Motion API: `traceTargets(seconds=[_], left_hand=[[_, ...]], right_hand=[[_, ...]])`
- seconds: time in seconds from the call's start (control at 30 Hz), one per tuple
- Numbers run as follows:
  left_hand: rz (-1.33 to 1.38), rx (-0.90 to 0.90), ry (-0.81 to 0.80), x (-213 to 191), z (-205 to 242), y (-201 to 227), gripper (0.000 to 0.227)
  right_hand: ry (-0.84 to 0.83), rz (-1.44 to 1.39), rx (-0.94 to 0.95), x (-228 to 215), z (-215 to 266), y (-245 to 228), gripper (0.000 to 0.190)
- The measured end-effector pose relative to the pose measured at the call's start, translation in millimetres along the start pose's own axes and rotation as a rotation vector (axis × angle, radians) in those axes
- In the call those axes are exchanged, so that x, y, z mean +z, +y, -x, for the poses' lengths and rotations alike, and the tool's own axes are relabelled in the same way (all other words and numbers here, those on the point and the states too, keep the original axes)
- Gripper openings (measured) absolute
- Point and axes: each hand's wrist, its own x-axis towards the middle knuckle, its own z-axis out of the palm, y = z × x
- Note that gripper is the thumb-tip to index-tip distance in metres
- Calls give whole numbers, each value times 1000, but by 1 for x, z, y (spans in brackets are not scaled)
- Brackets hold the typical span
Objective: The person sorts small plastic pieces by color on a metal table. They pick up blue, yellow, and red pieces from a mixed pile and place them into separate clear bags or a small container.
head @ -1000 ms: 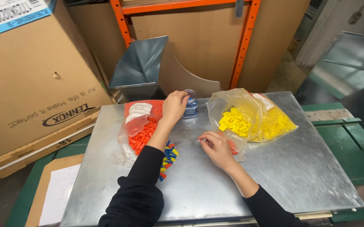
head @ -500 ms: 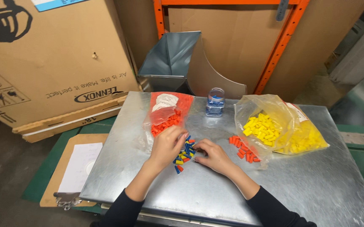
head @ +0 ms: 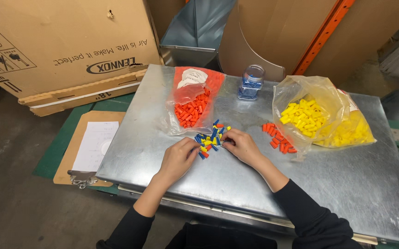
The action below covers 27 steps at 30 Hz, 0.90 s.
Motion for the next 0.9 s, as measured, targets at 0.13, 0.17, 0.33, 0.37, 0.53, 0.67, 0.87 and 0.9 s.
traceTargets(seconds=[0.13,0.17,0.33,0.37,0.53,0.67,0.87,0.9], left_hand=[[-2,49,-17,2,5,4,14],[16,47,-23,1,5,8,15],[1,112,-23,15,-1,12,14],[-14,117,-31,17,-5,15,14],[-179,174,-37,46,-31,17,16],[-446,325,18,87,-48,-6,16],[-558,390,74,111,-50,-25,12],[-539,404,93,113,-49,-26,10]], right_hand=[[19,-14,16,4,2,11,12],[25,-12,28,6,2,14,12],[74,-13,75,7,5,24,12],[96,-62,110,5,5,25,12],[188,-171,169,-7,6,27,15],[335,-302,181,-34,3,16,26],[585,-339,63,-84,-38,18,38],[634,-296,68,-96,-44,6,38]])
